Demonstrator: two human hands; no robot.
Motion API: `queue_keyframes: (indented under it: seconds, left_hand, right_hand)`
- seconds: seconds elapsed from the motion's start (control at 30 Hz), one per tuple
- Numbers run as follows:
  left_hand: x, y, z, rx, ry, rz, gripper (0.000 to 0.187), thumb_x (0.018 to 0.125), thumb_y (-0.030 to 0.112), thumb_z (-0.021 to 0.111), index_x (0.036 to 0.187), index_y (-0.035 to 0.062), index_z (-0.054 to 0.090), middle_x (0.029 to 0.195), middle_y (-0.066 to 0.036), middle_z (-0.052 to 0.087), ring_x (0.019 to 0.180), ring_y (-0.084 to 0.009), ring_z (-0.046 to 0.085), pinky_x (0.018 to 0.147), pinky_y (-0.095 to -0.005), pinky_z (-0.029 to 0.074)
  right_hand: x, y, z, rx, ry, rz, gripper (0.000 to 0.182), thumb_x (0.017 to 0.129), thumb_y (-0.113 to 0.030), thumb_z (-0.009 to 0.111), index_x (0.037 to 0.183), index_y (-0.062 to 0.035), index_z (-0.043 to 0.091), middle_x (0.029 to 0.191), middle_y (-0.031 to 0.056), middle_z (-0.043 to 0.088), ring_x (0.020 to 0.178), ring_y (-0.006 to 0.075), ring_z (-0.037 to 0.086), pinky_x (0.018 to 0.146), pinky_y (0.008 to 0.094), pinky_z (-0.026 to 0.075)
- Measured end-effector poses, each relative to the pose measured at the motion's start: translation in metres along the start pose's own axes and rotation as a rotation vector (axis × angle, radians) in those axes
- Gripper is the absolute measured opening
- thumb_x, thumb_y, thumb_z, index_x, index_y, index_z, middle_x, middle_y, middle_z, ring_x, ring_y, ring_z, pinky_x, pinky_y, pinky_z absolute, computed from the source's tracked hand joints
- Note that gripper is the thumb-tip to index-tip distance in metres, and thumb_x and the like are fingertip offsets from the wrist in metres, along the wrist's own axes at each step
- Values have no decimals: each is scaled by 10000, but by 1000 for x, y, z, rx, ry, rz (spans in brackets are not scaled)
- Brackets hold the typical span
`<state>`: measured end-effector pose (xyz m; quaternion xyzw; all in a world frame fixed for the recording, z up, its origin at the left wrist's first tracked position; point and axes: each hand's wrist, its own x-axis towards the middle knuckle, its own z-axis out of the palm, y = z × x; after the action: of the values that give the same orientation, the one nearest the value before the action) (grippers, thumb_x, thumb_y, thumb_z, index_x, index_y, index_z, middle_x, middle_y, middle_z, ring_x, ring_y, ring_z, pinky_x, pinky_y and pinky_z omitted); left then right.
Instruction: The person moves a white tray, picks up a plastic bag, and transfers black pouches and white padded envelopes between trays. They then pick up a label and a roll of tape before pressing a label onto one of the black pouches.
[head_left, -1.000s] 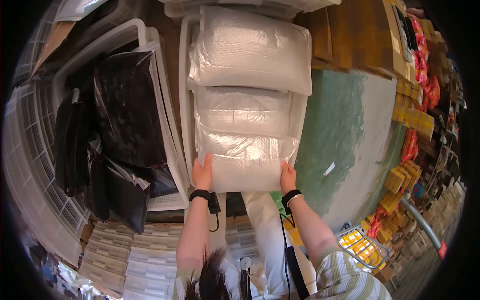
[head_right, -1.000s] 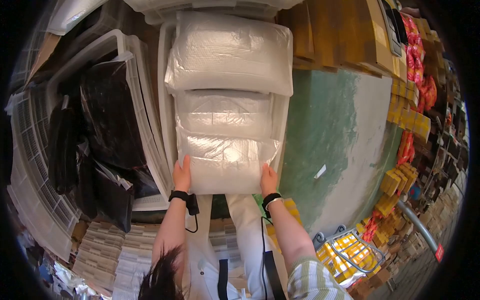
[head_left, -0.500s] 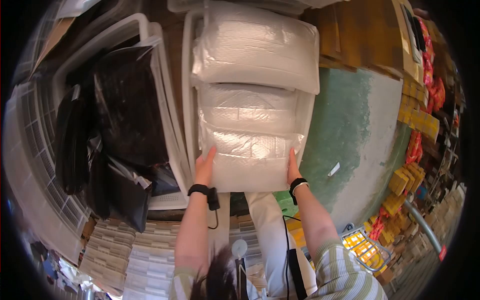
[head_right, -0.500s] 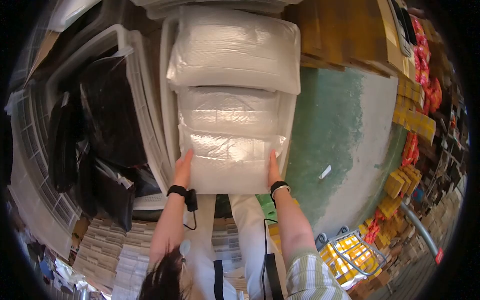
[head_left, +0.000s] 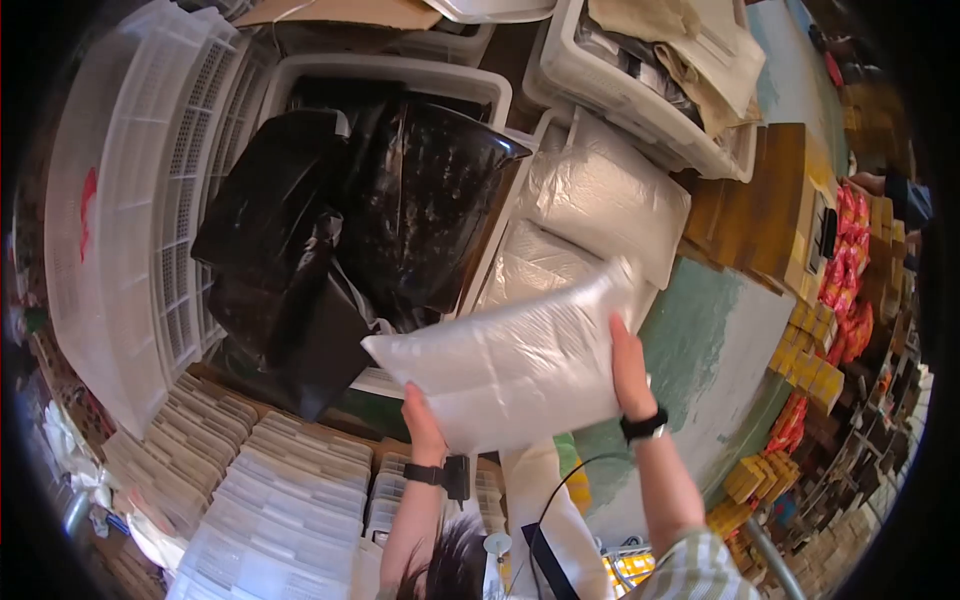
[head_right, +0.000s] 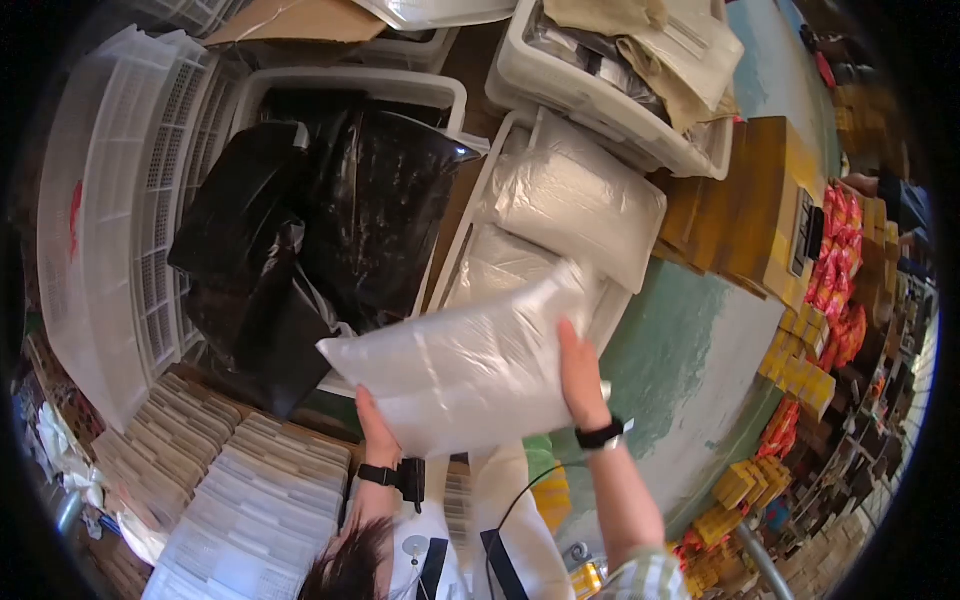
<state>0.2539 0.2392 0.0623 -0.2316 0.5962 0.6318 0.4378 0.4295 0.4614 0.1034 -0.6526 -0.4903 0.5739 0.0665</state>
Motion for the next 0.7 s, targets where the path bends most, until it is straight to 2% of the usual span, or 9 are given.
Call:
queue_keyframes:
  seconds: [0.1,0.13,0.2,0.3,0.33,0.4,0.47,0.57,0.7]
  left_hand:
    - [0,42,9,-119,19,-19,688,927,593,290,1392,86,316,1376,-68,398,1236,-242,403,1024,-378,333]
    - [5,57,20,-159,26,-9,705,919,617,278,1414,114,291,1417,-54,359,1282,-253,357,1055,-388,297]
    - [20,70,31,-197,-50,37,749,903,659,251,1435,132,251,1454,-53,304,1315,-260,308,1077,-395,264]
    - [50,73,34,-165,-88,67,770,899,669,240,1441,122,234,1463,-60,290,1327,-269,290,1087,-402,244]
    - [69,75,29,-123,-96,81,771,900,666,247,1441,117,233,1465,-61,287,1330,-271,285,1089,-406,239]
    - [80,70,27,-57,-95,90,754,910,644,269,1438,106,235,1465,-64,287,1331,-274,285,1089,-415,240]
    - [71,68,24,4,-83,97,719,927,605,298,1432,96,241,1462,-69,291,1328,-274,294,1085,-425,252]
    - [42,62,18,206,-130,97,670,946,551,333,1408,70,274,1416,-125,357,1242,-281,425,1004,-414,381]
    - [11,26,-14,601,-230,-80,524,971,466,358,1164,1,506,950,-164,648,781,-222,646,724,-331,527]
  right_hand:
    - [23,-113,46,-364,-139,-211,648,888,-557,443,1117,36,568,1007,245,633,977,369,599,855,395,453]
    - [23,-158,63,-611,-127,-182,662,872,-548,493,1154,49,539,1018,221,632,975,297,604,857,353,446]
    - [46,-201,100,-755,-221,-387,662,851,-564,464,1048,60,566,953,268,631,930,405,602,816,433,471]
    - [74,-232,144,-871,-157,-582,532,831,-487,497,926,25,604,840,218,655,791,360,641,723,437,501]
    - [82,-227,159,-974,-17,-798,454,804,-430,547,902,8,614,759,172,657,691,346,638,670,450,499]
    - [58,-229,161,-884,-22,-863,387,784,-344,610,959,1,604,1004,226,614,969,350,578,835,420,454]
    - [40,-197,154,-405,64,-993,400,814,-288,606,1104,-16,559,1181,231,526,1111,356,496,942,413,400]
    - [26,-138,107,-27,90,-751,416,834,-238,616,1186,-38,520,1199,194,514,1126,351,493,965,400,393]
    - [63,24,30,231,269,14,311,876,-228,582,1082,5,571,1049,179,610,988,317,582,884,376,444]
